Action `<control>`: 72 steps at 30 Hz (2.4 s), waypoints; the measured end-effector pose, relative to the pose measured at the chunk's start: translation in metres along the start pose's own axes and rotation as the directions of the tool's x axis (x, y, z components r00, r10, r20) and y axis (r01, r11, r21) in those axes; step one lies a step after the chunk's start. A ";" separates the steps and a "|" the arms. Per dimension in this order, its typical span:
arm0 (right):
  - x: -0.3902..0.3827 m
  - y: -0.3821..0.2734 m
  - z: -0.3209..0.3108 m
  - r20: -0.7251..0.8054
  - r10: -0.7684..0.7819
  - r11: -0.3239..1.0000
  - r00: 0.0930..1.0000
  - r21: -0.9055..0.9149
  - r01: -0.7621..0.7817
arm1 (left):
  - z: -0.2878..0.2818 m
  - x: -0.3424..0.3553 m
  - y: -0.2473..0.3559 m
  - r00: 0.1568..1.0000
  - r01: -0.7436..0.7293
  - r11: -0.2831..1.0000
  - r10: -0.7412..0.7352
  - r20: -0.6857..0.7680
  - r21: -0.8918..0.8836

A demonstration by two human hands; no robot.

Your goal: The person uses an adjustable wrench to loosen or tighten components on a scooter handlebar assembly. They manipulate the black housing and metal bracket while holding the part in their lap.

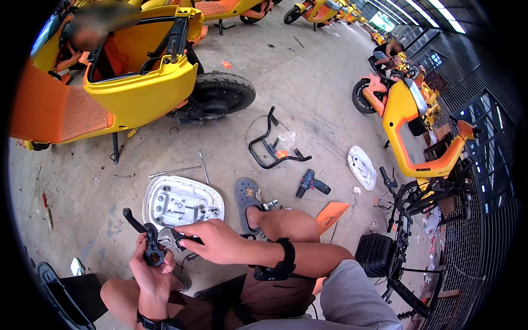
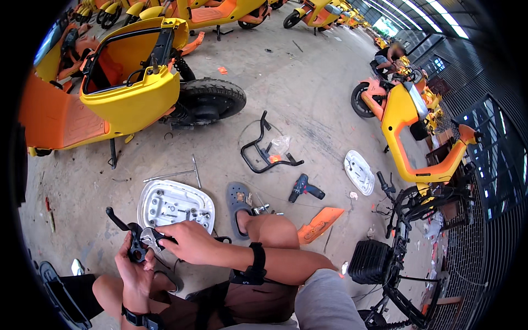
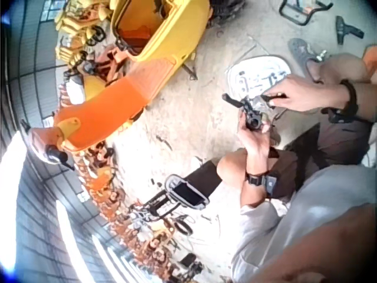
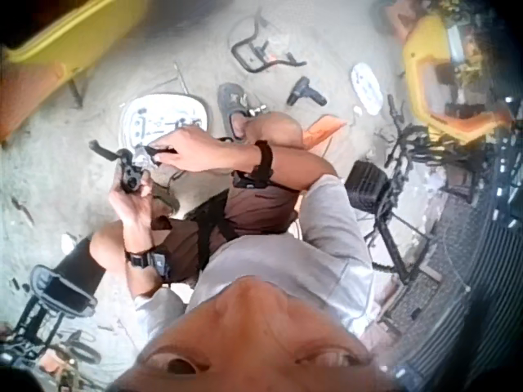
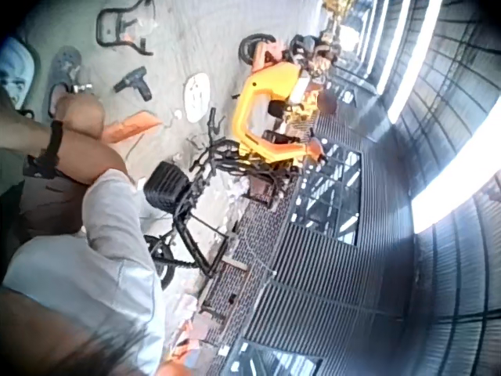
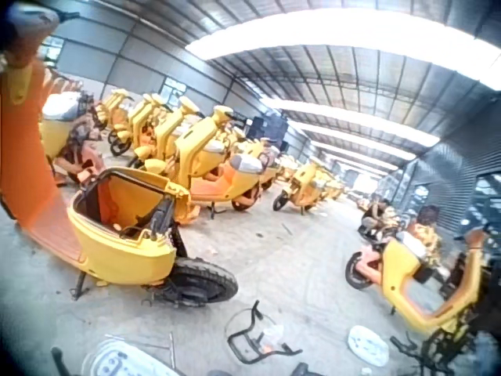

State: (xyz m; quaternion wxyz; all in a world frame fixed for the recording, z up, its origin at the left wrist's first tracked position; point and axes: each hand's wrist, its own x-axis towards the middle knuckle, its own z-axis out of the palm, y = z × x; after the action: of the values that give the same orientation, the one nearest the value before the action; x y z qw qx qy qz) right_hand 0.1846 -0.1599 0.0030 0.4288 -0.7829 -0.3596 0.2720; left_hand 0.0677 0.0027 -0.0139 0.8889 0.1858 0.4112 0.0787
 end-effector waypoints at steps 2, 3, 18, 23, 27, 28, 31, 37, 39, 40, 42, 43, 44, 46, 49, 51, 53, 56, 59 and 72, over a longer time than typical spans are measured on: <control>-0.002 0.003 0.002 -0.003 -0.007 1.000 1.000 0.007 0.007 | -0.002 0.001 0.000 1.000 0.009 1.000 -0.009 -0.001 0.000; -0.003 0.003 -0.001 -0.002 0.004 1.000 1.000 0.011 -0.004 | 0.001 0.001 -0.001 1.000 0.006 1.000 -0.006 0.009 0.008; 0.000 0.007 -0.001 0.261 0.211 0.863 0.942 0.403 -0.305 | 0.001 -0.003 0.003 1.000 0.009 1.000 -0.009 0.026 0.001; 0.004 0.014 0.004 0.302 0.221 0.862 0.927 0.385 -0.331 | -0.002 -0.002 0.002 0.999 -0.004 1.000 0.004 0.042 0.005; 0.003 0.015 0.004 0.320 0.189 0.873 0.928 0.378 -0.308 | -0.002 -0.002 0.003 0.999 0.011 1.000 -0.011 0.032 0.014; 0.003 0.012 0.002 0.332 0.190 0.873 0.924 0.372 -0.314 | -0.001 -0.003 0.003 1.000 0.014 1.000 -0.014 0.025 0.015; 0.002 0.008 0.001 0.352 0.182 0.875 0.918 0.368 -0.314 | -0.001 -0.004 0.004 1.000 0.012 1.000 -0.013 0.024 0.009; 0.000 -0.003 -0.005 0.377 0.193 0.875 0.906 0.351 -0.333 | -0.001 -0.005 0.004 0.998 0.009 1.000 -0.008 0.055 -0.009; 0.001 -0.007 -0.006 0.381 0.209 0.879 0.901 0.331 -0.344 | -0.001 -0.006 0.005 0.999 0.010 1.000 -0.009 0.045 -0.016; 0.000 -0.005 -0.005 0.371 0.203 0.886 0.906 0.325 -0.332 | 0.001 -0.007 0.005 0.999 0.015 1.000 -0.015 0.032 -0.019; 0.000 0.003 0.001 0.303 0.157 0.920 0.940 0.300 -0.251 | 0.002 -0.006 0.005 1.000 0.019 1.000 -0.019 0.024 -0.018; 0.000 0.007 0.006 0.248 0.111 0.942 0.962 0.281 -0.181 | 0.002 -0.007 0.004 1.000 0.016 1.000 -0.016 0.024 -0.013; 0.000 0.010 0.009 0.193 0.062 0.960 0.979 0.257 -0.112 | 0.002 -0.007 0.003 1.000 0.013 1.000 -0.013 0.024 -0.008; -0.001 0.010 0.008 0.194 0.089 0.956 0.977 0.260 -0.139 | 0.004 -0.009 0.004 0.999 0.022 1.000 -0.022 0.023 -0.008; 0.000 0.007 0.006 0.193 0.125 0.951 0.973 0.255 -0.173 | 0.007 -0.009 0.004 0.999 0.025 1.000 -0.024 0.029 -0.004; 0.000 0.004 0.004 0.192 0.141 0.952 0.971 0.243 -0.187 | 0.008 -0.010 0.004 0.999 0.021 1.000 -0.021 0.034 0.003; 0.000 0.001 0.002 0.189 0.155 0.956 0.970 0.218 -0.196 | 0.008 -0.010 0.004 0.999 0.020 1.000 -0.021 0.041 0.008; -0.001 0.001 0.001 0.179 0.140 0.961 0.974 0.213 -0.178 | 0.008 -0.011 0.004 0.999 0.028 1.000 -0.028 0.043 0.015; 0.000 0.004 0.003 0.172 0.134 0.963 0.976 0.210 -0.169 | 0.010 -0.012 0.004 0.999 0.030 0.999 -0.031 0.038 0.014; -0.001 0.006 0.005 0.153 0.116 0.972 0.981 0.187 -0.144 | 0.009 -0.011 0.004 0.999 0.035 0.999 -0.035 0.030 0.014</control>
State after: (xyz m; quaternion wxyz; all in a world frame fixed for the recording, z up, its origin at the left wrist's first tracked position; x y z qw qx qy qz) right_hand 0.1823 -0.1603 -0.0040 0.4590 -0.7373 -0.3079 0.3885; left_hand 0.0678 0.0010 0.0008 0.8950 0.1857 0.4014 0.0577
